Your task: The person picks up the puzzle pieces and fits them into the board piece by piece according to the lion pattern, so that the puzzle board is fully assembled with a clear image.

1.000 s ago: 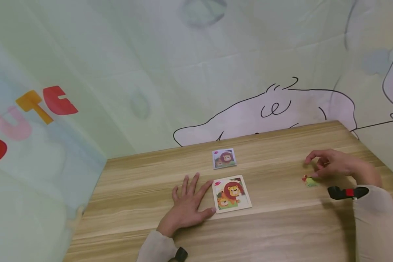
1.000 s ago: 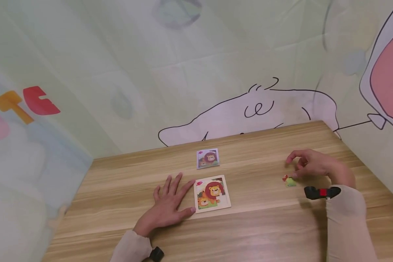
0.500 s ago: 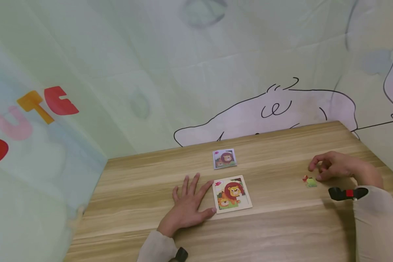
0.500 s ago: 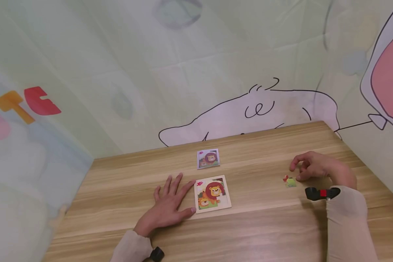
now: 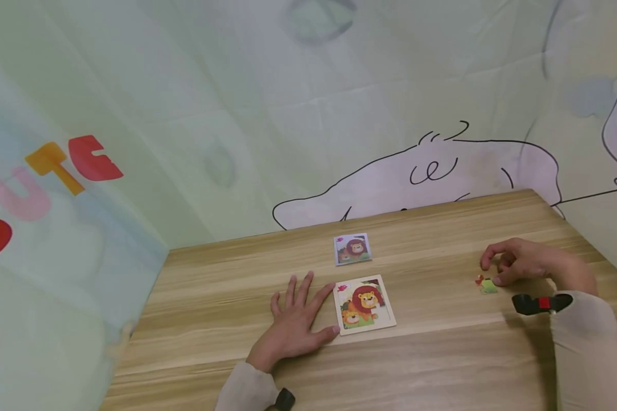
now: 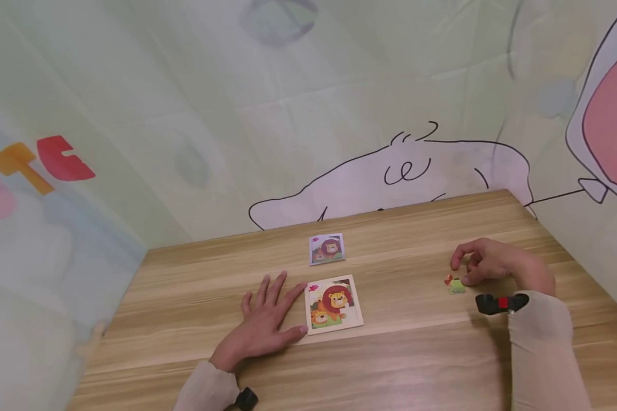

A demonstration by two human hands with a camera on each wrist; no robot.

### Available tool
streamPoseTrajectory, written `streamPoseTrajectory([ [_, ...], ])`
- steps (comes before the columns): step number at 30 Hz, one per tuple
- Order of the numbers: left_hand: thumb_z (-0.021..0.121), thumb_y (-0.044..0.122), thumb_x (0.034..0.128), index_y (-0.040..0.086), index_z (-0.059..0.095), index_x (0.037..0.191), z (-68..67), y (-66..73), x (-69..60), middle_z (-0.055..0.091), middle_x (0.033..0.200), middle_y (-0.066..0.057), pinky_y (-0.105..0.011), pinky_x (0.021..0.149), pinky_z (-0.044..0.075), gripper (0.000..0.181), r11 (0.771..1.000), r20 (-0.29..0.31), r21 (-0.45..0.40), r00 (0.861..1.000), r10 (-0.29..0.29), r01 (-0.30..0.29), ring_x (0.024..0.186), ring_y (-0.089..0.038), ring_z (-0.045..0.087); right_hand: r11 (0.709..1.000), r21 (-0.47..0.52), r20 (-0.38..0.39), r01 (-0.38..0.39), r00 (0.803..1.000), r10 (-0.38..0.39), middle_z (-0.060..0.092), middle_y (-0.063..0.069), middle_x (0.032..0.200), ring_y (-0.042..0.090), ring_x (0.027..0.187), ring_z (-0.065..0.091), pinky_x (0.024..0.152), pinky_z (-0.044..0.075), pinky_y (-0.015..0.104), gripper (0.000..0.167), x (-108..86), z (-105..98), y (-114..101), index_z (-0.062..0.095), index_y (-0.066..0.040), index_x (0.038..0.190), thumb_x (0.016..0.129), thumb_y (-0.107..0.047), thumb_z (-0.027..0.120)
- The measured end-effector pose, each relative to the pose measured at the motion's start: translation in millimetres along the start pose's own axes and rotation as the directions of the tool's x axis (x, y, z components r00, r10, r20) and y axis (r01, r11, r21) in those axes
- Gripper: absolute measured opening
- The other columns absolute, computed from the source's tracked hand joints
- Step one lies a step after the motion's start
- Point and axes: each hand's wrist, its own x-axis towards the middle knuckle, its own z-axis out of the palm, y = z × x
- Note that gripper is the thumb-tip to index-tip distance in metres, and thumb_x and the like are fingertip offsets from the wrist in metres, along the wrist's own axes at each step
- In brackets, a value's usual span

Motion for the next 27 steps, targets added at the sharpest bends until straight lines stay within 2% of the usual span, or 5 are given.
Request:
streamPoseTrajectory([
  [8,0.060,0.069,0.0935,0.039,0.030,0.169,-1.3,0.8,-0.3,0.004,0.184,-0.013,-0.085,0.121,-0.003,0.087,1.000,0.005,0.001,1.000,-0.003,0.003,0.167,-0.053,-0.007,1.000,-0.003,-0.002,0.003,1.000,-0.003,0.052,-0.001,0.080,0.010,0.075,0.050,0.069,0.037,0.024,0.036,-4.4,-1,-2,0.065,-0.001,0.120,0.091,-0.011,0.083],
  [16,0.059,0.070,0.0938,0.040,0.029,0.169,-1.5,0.8,-0.1,0.004,0.184,-0.012,-0.085,0.121,-0.003,0.087,1.000,0.007,0.007,1.000,-0.004,0.004,0.167,-0.052,-0.007,0.999,0.019,0.036,0.027,0.999,-0.027,0.055,-0.002,0.079,0.009,0.072,0.051,0.066,0.038,0.024,0.036,-0.1,2,-5,0.066,-0.002,0.120,0.091,-0.015,0.084],
  [22,0.059,0.070,0.0939,0.039,0.029,0.169,-1.8,1.3,-0.4,0.004,0.184,-0.013,-0.086,0.121,-0.003,0.087,1.000,0.006,0.011,1.000,-0.001,0.001,0.167,-0.053,-0.007,0.998,0.030,0.051,0.046,0.998,-0.048,0.057,-0.003,0.080,0.007,0.071,0.051,0.066,0.040,0.023,0.026,6.8,5,-8,0.068,0.002,0.108,0.089,-0.006,0.084],
  [27,0.060,0.070,0.0940,0.038,0.030,0.169,-1.7,1.2,-0.7,0.005,0.184,-0.014,-0.086,0.121,-0.002,0.087,1.000,0.006,0.009,1.000,0.000,0.000,0.167,-0.054,-0.006,0.997,0.035,0.061,0.066,0.996,-0.068,0.057,-0.004,0.077,0.006,0.070,0.052,0.066,0.041,0.021,0.026,8.0,5,-9,0.071,0.003,0.110,0.088,-0.003,0.083],
])
